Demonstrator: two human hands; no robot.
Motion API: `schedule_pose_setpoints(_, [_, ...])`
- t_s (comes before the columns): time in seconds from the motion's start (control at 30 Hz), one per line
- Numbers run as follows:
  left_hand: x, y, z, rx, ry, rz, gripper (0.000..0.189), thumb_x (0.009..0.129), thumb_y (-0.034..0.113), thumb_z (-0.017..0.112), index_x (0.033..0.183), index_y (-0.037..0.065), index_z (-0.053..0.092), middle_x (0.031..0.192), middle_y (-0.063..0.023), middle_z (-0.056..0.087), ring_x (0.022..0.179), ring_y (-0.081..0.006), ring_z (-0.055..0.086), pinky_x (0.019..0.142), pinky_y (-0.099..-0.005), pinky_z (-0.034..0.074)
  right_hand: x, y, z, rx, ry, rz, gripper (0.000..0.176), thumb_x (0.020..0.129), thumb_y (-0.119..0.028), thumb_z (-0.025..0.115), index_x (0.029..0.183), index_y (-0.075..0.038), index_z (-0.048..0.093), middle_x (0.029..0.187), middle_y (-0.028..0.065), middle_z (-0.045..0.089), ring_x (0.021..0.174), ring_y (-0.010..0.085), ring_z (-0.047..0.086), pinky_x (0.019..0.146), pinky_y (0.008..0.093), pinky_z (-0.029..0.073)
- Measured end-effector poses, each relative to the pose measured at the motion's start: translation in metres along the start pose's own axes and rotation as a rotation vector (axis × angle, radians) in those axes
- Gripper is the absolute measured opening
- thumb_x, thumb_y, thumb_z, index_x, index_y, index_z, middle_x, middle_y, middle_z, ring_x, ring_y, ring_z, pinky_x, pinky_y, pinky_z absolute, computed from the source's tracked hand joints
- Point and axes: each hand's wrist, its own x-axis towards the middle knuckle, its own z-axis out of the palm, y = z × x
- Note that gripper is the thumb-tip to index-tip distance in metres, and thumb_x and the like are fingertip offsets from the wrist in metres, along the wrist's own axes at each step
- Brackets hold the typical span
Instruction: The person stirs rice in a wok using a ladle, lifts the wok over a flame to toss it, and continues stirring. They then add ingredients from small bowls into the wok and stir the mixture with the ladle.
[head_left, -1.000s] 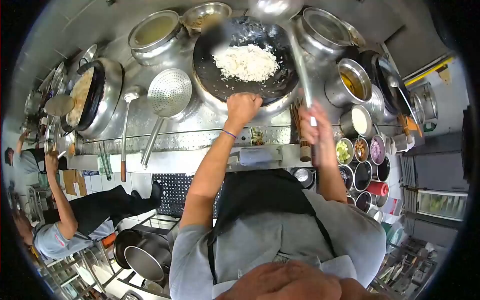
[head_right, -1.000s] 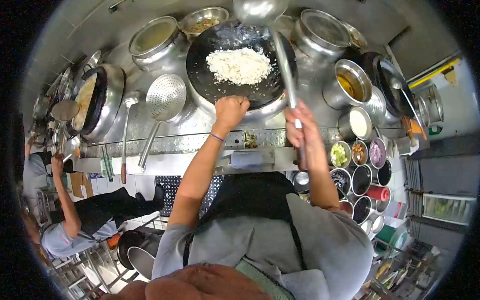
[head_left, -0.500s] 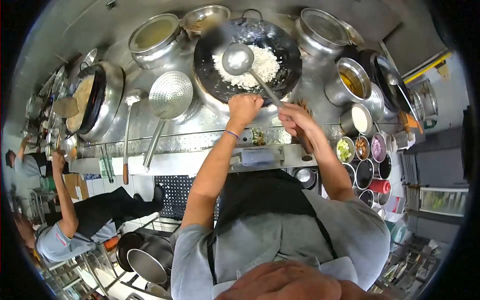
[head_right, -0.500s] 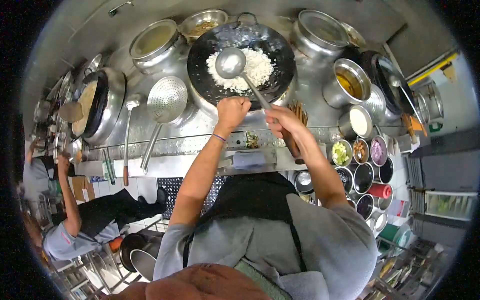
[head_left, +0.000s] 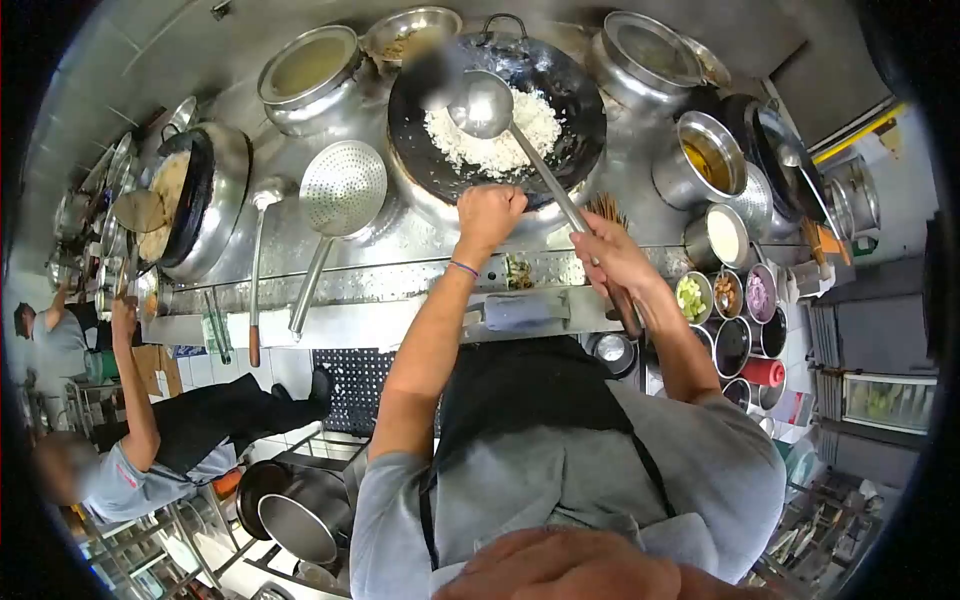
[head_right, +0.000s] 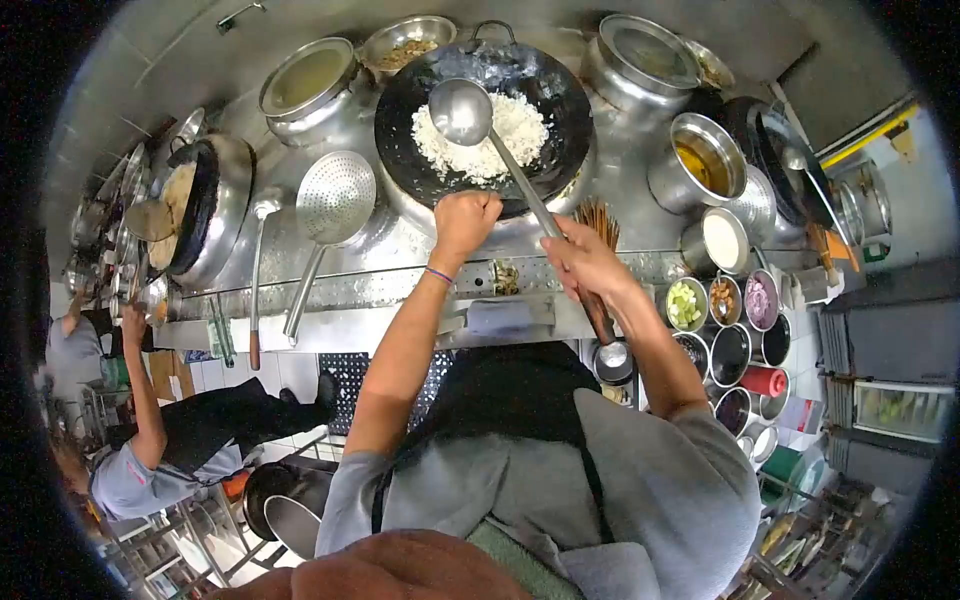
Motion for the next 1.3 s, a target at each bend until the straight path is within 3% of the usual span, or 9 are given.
schedule_pose_setpoints(0.17, [0.002, 0.005, -0.001, -0.019, 0.010, -0.009, 0.034, 0.089, 0.028, 0.064, 0.064, 0.006, 0.070, 0.068, -0.0163, 0.067, 0.063, -0.0368, 0.067, 0.061, -0.0473, 0.053, 0.017, 0.024, -0.023, 0.095, 0.002, 0.173, 0.033, 0.103, -0.015, 0.057, 0.135, -0.009, 0.054, 0.070, -0.0052, 0.045, 0.045, 0.0053, 0.041, 0.035, 0.0249, 0.037])
schedule_pose_setpoints(0.3, [0.001, 0.004, -0.001, -0.001, -0.005, -0.035, 0.035, 0.090, 0.029, 0.063, 0.065, 0.005, 0.070, 0.070, -0.0166, 0.068, 0.063, -0.0374, 0.067, 0.062, -0.0487, 0.053, 0.021, 0.014, -0.036, -0.198, 0.132, -0.137, 0.043, 0.103, -0.018, 0.058, 0.144, -0.006, 0.053, 0.063, -0.0060, 0.043, 0.049, 0.0052, 0.047, 0.037, 0.0269, 0.036])
schedule_pose_setpoints(0.43, [0.003, 0.002, 0.001, 0.004, 0.013, -0.017, 0.036, 0.090, 0.030, 0.063, 0.065, 0.005, 0.070, 0.070, -0.0175, 0.068, 0.063, -0.0380, 0.067, 0.063, -0.0491, 0.054, 0.082, 0.055, -0.036, -0.991, 0.718, -0.519, 0.057, 0.097, -0.017, 0.062, 0.150, -0.007, 0.046, 0.089, 0.0222, 0.068, 0.071, 0.0427, 0.067, 0.065, 0.0460, 0.054])
schedule_pose_setpoints(0.47, [0.003, 0.004, 0.000, -0.003, 0.011, -0.010, 0.036, 0.090, 0.031, 0.063, 0.065, 0.005, 0.070, 0.070, -0.0174, 0.068, 0.063, -0.0379, 0.067, 0.063, -0.0489, 0.054, 0.075, 0.054, -0.026, -0.900, 0.655, -0.328, 0.059, 0.093, -0.015, 0.063, 0.149, -0.004, 0.047, 0.106, 0.0341, 0.066, 0.095, 0.0545, 0.063, 0.084, 0.0508, 0.053])
schedule_pose_setpoints(0.6, [0.003, 0.004, -0.003, 0.016, 0.000, -0.019, 0.035, 0.089, 0.032, 0.064, 0.066, 0.007, 0.071, 0.071, -0.0168, 0.069, 0.064, -0.0380, 0.067, 0.064, -0.0485, 0.054, 0.047, 0.063, -0.027, -0.595, 0.283, -0.400, 0.056, 0.093, -0.014, 0.062, 0.146, -0.002, 0.049, 0.106, 0.0313, 0.068, 0.092, 0.0449, 0.068, 0.087, 0.0454, 0.053])
schedule_pose_setpoints(0.77, [0.004, 0.002, 0.004, 0.065, -0.027, -0.033, 0.036, 0.090, 0.033, 0.063, 0.067, 0.007, 0.072, 0.069, -0.0175, 0.068, 0.064, -0.0385, 0.068, 0.065, -0.0486, 0.055, 0.108, 0.042, -0.033, -0.885, 0.607, -0.478, 0.056, 0.093, -0.014, 0.062, 0.146, -0.001, 0.050, 0.103, 0.0270, 0.071, 0.087, 0.0326, 0.070, 0.084, 0.0396, 0.053])
schedule_pose_setpoints(0.93, [0.004, 0.004, -0.001, 0.087, -0.075, -0.032, 0.036, 0.090, 0.034, 0.062, 0.069, 0.007, 0.074, 0.069, -0.0187, 0.068, 0.065, -0.0401, 0.068, 0.066, -0.0505, 0.055, 0.128, 0.028, -0.020, -0.868, 0.225, -0.578, 0.060, 0.093, -0.016, 0.060, 0.150, -0.005, 0.045, 0.108, 0.0320, 0.069, 0.101, 0.0422, 0.070, 0.091, 0.0458, 0.053])
schedule_pose_setpoints(1.07, [0.007, 0.004, -0.002, 0.081, -0.068, -0.027, 0.035, 0.090, 0.033, 0.062, 0.070, 0.009, 0.075, 0.070, -0.0187, 0.069, 0.066, -0.0401, 0.069, 0.068, -0.0506, 0.056, 0.024, 0.017, -0.040, -1.186, 0.104, -0.249, 0.066, 0.092, -0.013, 0.059, 0.155, -0.010, 0.038, 0.096, 0.0329, 0.068, 0.091, 0.0504, 0.068, 0.083, 0.0557, 0.053])
schedule_pose_setpoints(1.3, [-0.018, 0.061, -0.033, -0.009, -0.074, 0.010, 0.034, 0.090, 0.032, 0.062, 0.067, 0.010, 0.074, 0.067, -0.0182, 0.068, 0.058, -0.0406, 0.067, 0.058, -0.0492, 0.056, -0.007, 0.019, -0.070, -1.420, 0.376, -0.230, 0.066, 0.094, -0.012, 0.057, 0.156, -0.023, 0.038, 0.095, 0.0291, 0.070, 0.085, 0.0507, 0.068, 0.079, 0.0587, 0.054])
